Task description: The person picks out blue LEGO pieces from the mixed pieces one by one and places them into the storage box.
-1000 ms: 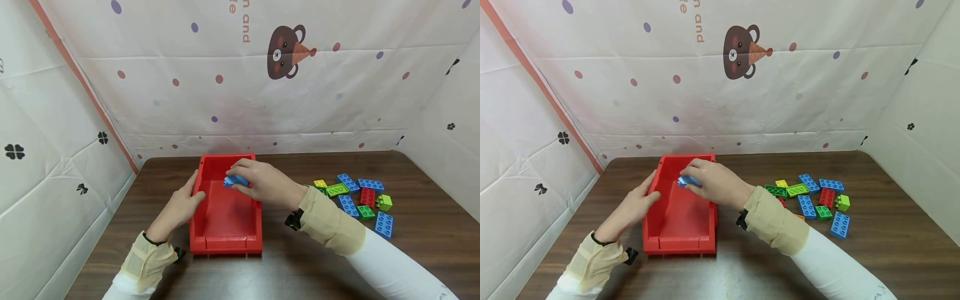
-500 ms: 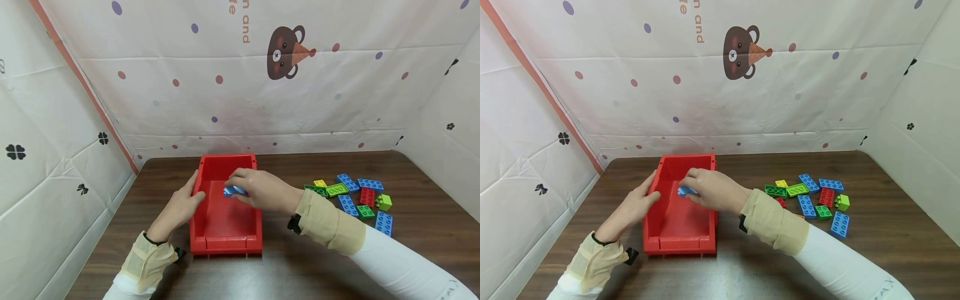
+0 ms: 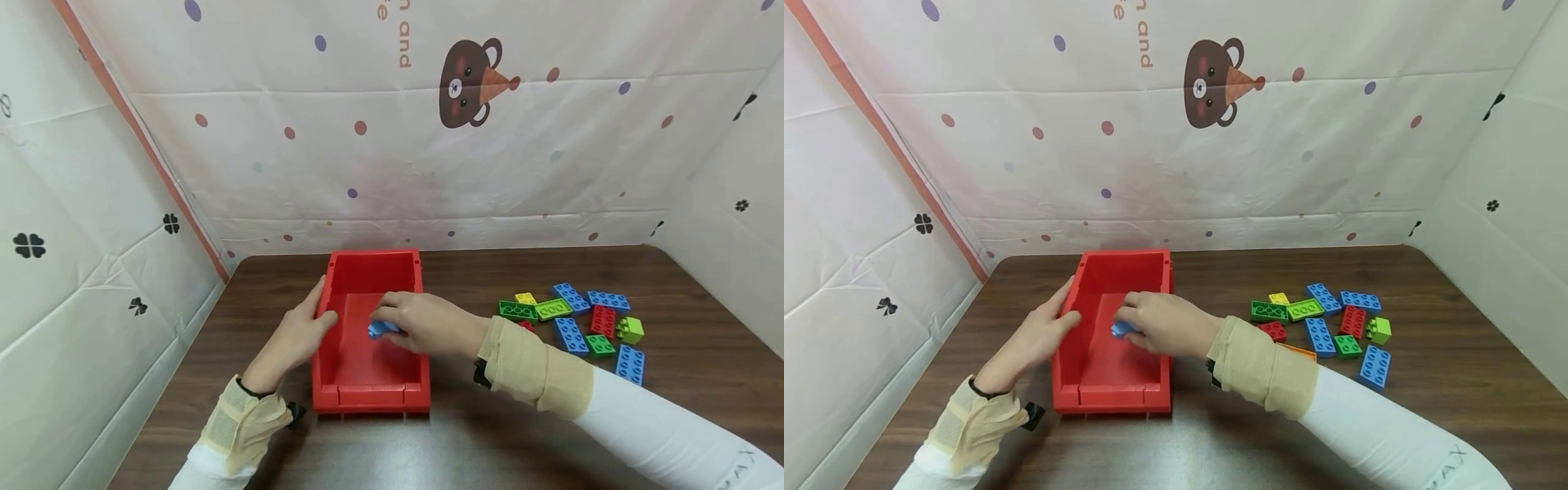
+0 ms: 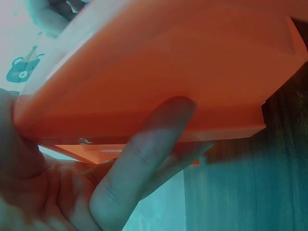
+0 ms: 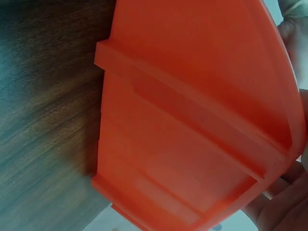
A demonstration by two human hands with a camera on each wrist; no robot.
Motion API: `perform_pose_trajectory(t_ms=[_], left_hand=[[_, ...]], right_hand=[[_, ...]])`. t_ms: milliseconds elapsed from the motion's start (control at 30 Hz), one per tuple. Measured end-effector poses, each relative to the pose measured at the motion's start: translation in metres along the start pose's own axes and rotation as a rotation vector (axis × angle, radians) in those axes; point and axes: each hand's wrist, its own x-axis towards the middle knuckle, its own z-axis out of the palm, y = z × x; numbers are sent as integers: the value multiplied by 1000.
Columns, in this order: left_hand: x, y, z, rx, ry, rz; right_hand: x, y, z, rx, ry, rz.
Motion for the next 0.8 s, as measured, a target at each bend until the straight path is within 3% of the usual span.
perform_pose_trajectory(t_ms=[433, 800], left_hand=[[1, 0, -1, -26, -13, 2], [1, 0, -1, -11, -17, 3]], right_hand=[[2, -3, 7, -49, -115, -45], [11, -13, 10, -151, -278, 7]])
